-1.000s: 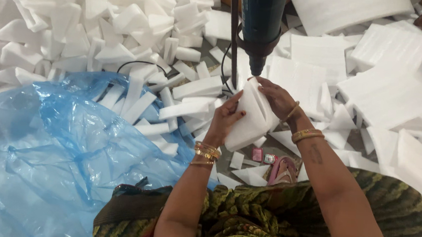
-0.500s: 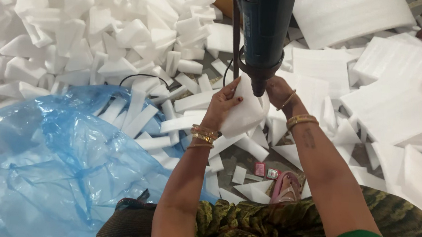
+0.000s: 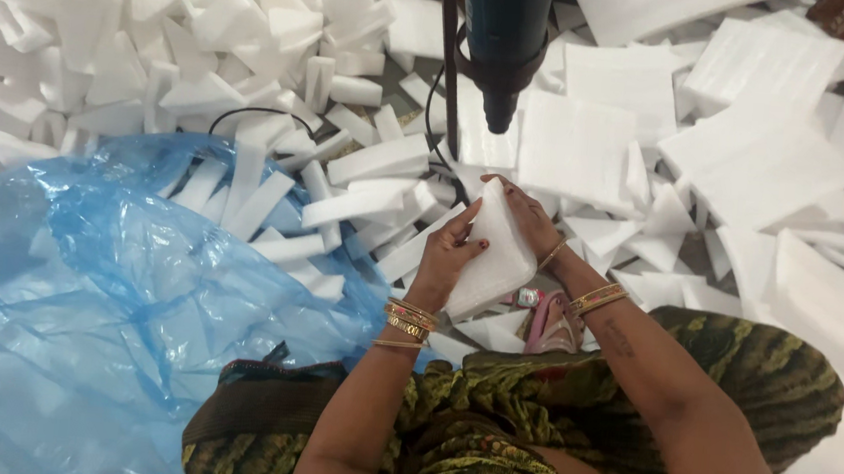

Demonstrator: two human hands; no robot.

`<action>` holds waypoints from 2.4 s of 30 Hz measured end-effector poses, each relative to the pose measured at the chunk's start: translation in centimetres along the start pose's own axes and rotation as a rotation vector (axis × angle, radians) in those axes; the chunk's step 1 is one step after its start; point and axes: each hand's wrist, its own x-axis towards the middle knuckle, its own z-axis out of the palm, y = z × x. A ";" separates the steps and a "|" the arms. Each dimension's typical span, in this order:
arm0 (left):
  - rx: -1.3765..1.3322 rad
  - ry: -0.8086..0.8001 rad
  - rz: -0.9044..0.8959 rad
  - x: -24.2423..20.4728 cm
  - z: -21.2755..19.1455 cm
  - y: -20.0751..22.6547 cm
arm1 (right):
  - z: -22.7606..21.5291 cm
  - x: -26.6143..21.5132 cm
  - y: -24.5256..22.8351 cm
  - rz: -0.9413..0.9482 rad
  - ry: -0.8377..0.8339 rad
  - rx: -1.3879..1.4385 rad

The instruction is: The person sits on the floor surrounded by white foam pieces and uses a hot glue gun to apply adhesive to the edges of rectangular foam blocks. They then press the glued edges together to bond the pieces, repeating this process for multiple items.

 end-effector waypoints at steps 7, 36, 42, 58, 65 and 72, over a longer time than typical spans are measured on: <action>0.011 -0.012 -0.017 -3.8 0.9 -0.9 | 2.0 -3.9 -0.4 0.061 0.062 -0.057; -0.103 -0.213 -0.008 -3.8 0.8 -3.1 | 1.5 -3.7 -3.1 0.038 0.081 0.131; -0.102 -0.070 0.164 -2.6 -1.1 -3.3 | 1.8 -3.3 -2.6 0.106 0.020 0.199; -0.272 0.141 0.084 -2.8 -4.2 0.7 | 2.5 -4.4 -2.5 -0.666 -0.094 -0.962; -0.183 0.085 0.010 -2.5 -5.4 2.1 | 3.9 -5.9 -3.6 -0.916 -0.197 -1.312; -0.159 0.017 0.057 -2.7 -4.2 1.4 | 1.4 -3.7 -0.3 -0.321 0.186 -0.512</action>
